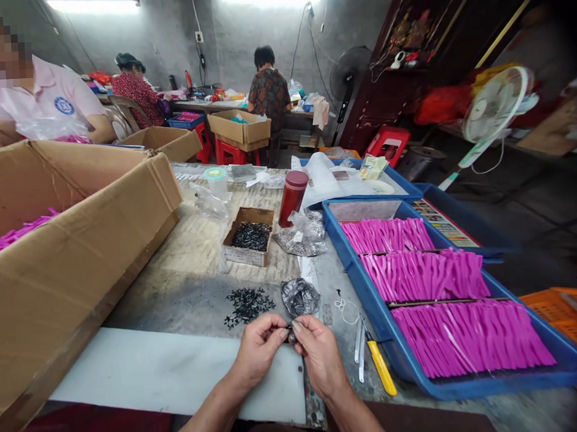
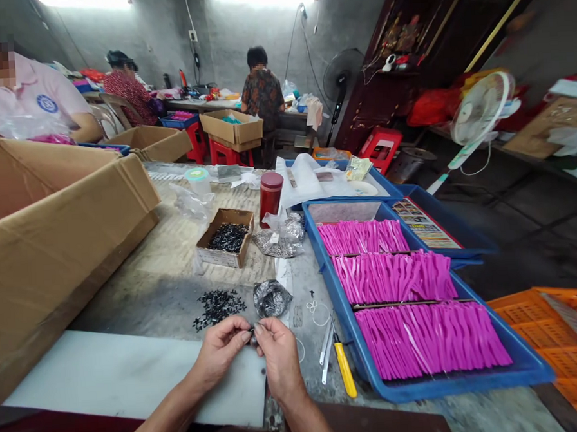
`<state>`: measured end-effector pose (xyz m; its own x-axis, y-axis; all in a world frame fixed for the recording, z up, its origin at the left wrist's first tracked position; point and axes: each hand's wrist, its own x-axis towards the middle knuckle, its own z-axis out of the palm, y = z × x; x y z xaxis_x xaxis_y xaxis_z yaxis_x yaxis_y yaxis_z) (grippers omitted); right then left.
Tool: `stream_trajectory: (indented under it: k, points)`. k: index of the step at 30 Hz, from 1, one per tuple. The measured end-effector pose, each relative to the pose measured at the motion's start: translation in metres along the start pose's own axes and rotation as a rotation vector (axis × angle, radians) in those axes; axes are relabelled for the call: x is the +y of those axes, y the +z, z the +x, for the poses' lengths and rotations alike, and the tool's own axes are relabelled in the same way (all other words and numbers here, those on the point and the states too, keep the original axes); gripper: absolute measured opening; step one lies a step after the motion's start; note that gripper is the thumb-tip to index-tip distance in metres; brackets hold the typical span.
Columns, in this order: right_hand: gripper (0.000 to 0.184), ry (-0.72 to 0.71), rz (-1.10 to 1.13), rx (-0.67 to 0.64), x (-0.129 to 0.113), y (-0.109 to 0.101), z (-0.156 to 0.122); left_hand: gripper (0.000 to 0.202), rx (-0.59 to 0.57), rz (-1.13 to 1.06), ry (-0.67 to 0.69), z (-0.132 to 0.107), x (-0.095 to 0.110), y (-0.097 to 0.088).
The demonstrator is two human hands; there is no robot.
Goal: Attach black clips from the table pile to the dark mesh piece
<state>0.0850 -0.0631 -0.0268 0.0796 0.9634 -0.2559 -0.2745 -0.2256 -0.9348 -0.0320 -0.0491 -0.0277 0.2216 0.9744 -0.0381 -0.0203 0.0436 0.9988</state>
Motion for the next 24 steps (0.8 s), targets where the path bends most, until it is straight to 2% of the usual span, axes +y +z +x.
stream_trajectory:
  k: [14, 24]
  points:
    - [0.016, 0.000, 0.076, 0.014, -0.0020, 0.0034, -0.0003, 0.009, 0.005, -0.123, -0.012, 0.0013, 0.0060, -0.0008]
    - [0.016, -0.001, 0.101, -0.001, -0.0014, 0.0032, -0.0011, 0.010, 0.000, -0.129, -0.002, 0.0011, 0.0014, -0.0024]
